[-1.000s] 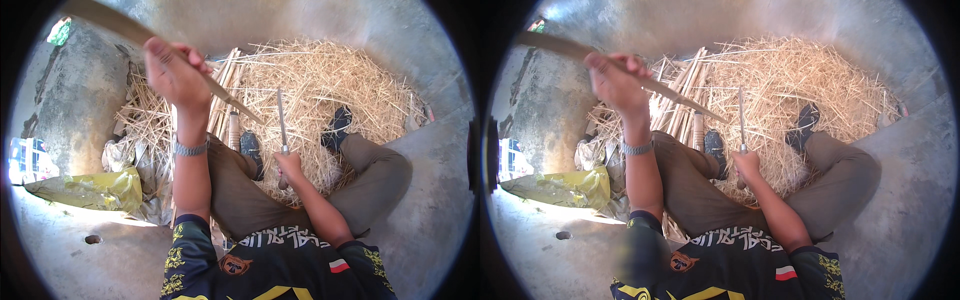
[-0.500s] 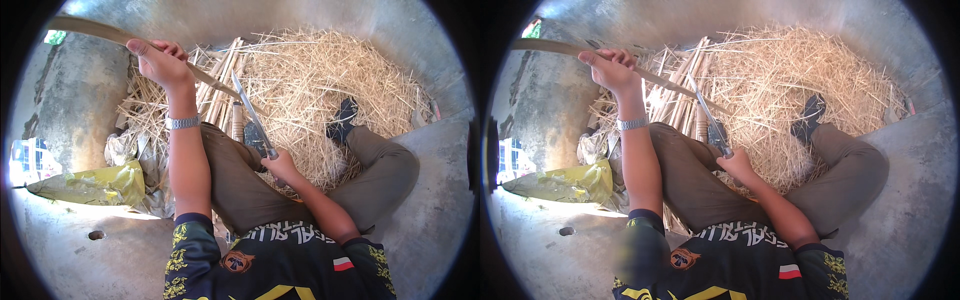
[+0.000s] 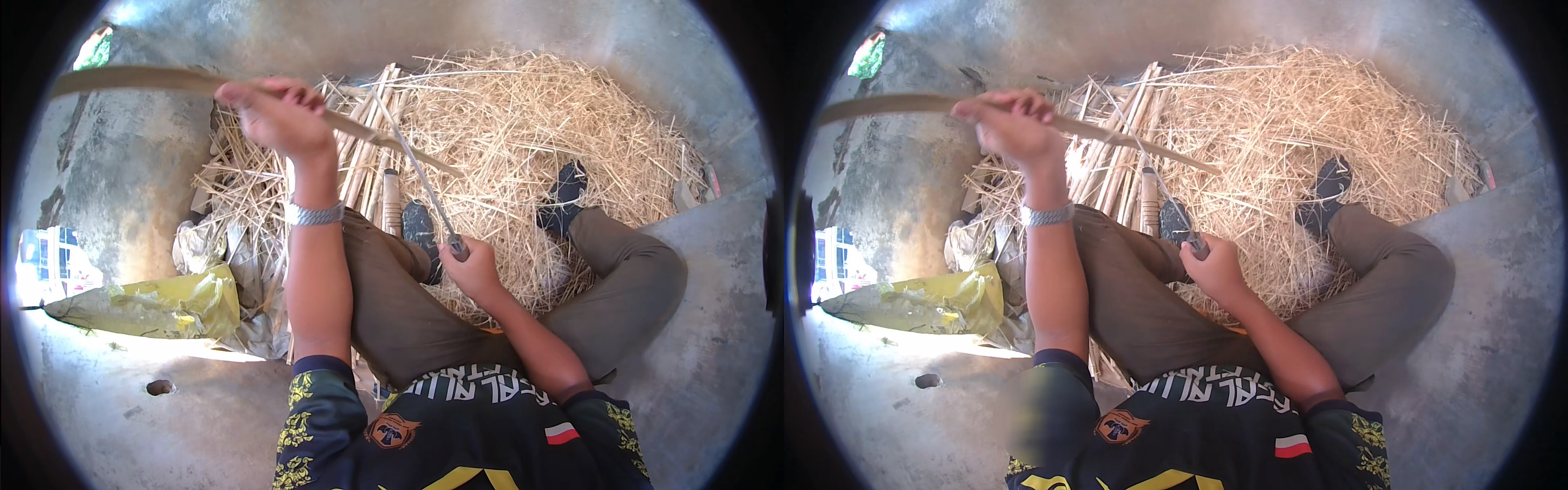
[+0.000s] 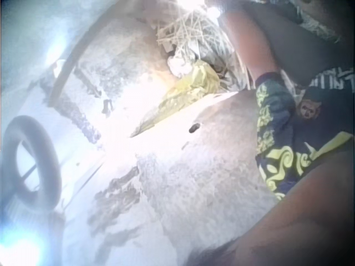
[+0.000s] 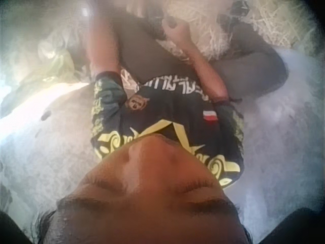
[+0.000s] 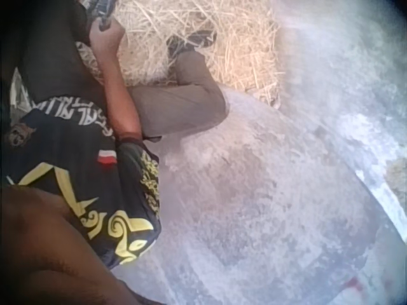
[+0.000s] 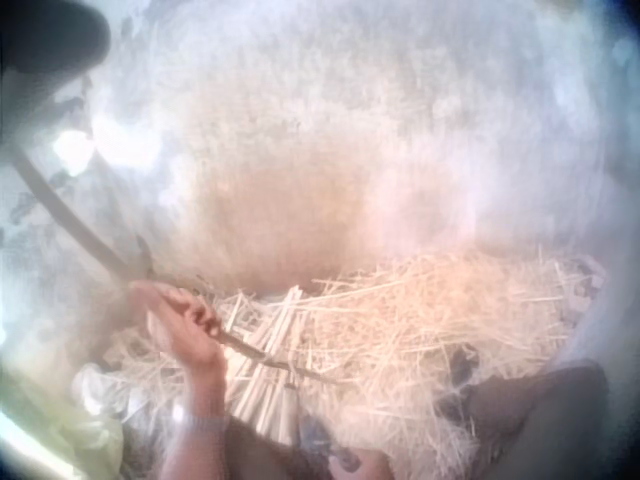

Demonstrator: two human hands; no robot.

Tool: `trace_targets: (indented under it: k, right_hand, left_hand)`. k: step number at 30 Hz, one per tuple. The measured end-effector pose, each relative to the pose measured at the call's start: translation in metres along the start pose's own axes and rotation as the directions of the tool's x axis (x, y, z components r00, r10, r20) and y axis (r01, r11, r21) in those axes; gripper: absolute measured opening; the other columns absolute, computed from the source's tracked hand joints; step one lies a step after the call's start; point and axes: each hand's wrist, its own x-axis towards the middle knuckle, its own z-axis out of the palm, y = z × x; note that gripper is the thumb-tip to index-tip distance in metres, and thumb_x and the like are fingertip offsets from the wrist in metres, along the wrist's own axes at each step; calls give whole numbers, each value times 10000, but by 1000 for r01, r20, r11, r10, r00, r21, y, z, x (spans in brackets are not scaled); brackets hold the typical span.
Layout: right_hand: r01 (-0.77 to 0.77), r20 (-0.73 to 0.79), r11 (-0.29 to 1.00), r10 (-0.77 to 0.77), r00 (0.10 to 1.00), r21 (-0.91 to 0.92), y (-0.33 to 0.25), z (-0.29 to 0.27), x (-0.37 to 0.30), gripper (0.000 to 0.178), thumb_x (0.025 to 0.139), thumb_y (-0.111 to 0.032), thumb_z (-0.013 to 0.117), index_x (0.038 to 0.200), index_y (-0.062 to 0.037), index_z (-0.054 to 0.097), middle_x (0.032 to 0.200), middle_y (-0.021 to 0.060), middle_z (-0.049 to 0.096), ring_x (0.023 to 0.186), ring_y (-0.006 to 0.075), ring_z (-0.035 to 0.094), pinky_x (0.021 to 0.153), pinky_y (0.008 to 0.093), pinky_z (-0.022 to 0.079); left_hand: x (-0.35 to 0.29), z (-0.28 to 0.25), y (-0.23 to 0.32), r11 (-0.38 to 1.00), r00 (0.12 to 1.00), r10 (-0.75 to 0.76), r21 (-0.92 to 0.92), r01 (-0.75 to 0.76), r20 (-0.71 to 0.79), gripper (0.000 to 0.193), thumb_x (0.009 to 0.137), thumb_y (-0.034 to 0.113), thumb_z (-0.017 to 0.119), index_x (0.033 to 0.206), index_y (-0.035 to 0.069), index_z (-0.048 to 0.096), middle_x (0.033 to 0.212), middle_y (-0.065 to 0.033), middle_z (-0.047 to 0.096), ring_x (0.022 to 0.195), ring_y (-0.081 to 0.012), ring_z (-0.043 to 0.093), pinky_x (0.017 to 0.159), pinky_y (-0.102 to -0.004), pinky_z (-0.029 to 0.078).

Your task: The person sits on the floor and uses a knife to split long bamboo poles into thin strips. They hold the bamboo with one hand and use the knife to shave and split the material, creating a pile of thin bamboo strips.

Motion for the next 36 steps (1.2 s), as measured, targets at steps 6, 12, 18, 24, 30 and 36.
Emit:
trace_targets:
  k: [6, 12, 18, 24, 30, 36]
  right_hand:
    - [48, -127, 995, -37, 991, 82, -8, 0, -3, 263, 889, -162, 689, 706, 5, 600, 547, 17, 530, 523, 84, 439, 499, 321, 380]
    - [-110, 29, 990, 113, 993, -92, -11, -17, 5, 261, 895, -151, 675, 700, 1, 592, 550, 32, 538, 509, 102, 445, 506, 331, 390]
    - [36, -130, 998, -30, 991, 47, -13, -12, -1, 289, 865, -190, 661, 666, 4, 581, 550, 65, 538, 510, 144, 460, 529, 361, 412]
    - [-121, 1, 980, 123, 992, -157, 0, -25, 11, 285, 812, -200, 677, 643, -3, 560, 539, 72, 503, 500, 166, 429, 532, 379, 408]
    - [-13, -109, 979, 35, 993, 201, -16, -23, 0, 272, 838, -167, 684, 651, -15, 559, 556, 1, 520, 511, 104, 426, 508, 329, 388]
    - [-362, 173, 929, 345, 923, 76, 2, -18, 8, 250, 857, -153, 678, 674, -14, 580, 569, 7, 541, 512, 109, 463, 511, 328, 394]
  left_hand:
    - [-7, 20, -15, 998, 994, -20, -60, 27, 104, 651, 949, 752, 343, 825, 113, 368, 602, -5, 360, 491, -107, 381, 437, -265, 319]
    - [-6, 15, -20, 1000, 995, -30, -3, 30, 100, 671, 945, 762, 328, 837, 101, 365, 617, -14, 374, 495, -110, 388, 436, -266, 317]
    - [-10, 20, -18, 999, 992, -30, -14, 32, 126, 694, 956, 750, 335, 760, 86, 383, 553, -5, 387, 461, -102, 391, 445, -248, 351]
    - [-10, 17, -18, 997, 987, -42, -61, 52, 154, 676, 954, 737, 370, 775, 86, 399, 584, -7, 401, 488, -106, 419, 461, -254, 357]
    - [-6, 18, -21, 999, 983, 27, -29, -22, 181, 661, 962, 726, 339, 804, 88, 411, 701, -35, 426, 668, -176, 475, 647, -335, 438]
    - [-7, 10, -28, 990, 985, -50, -121, 71, 166, 663, 974, 723, 290, 783, 99, 408, 795, -56, 443, 720, -193, 446, 691, -342, 406]
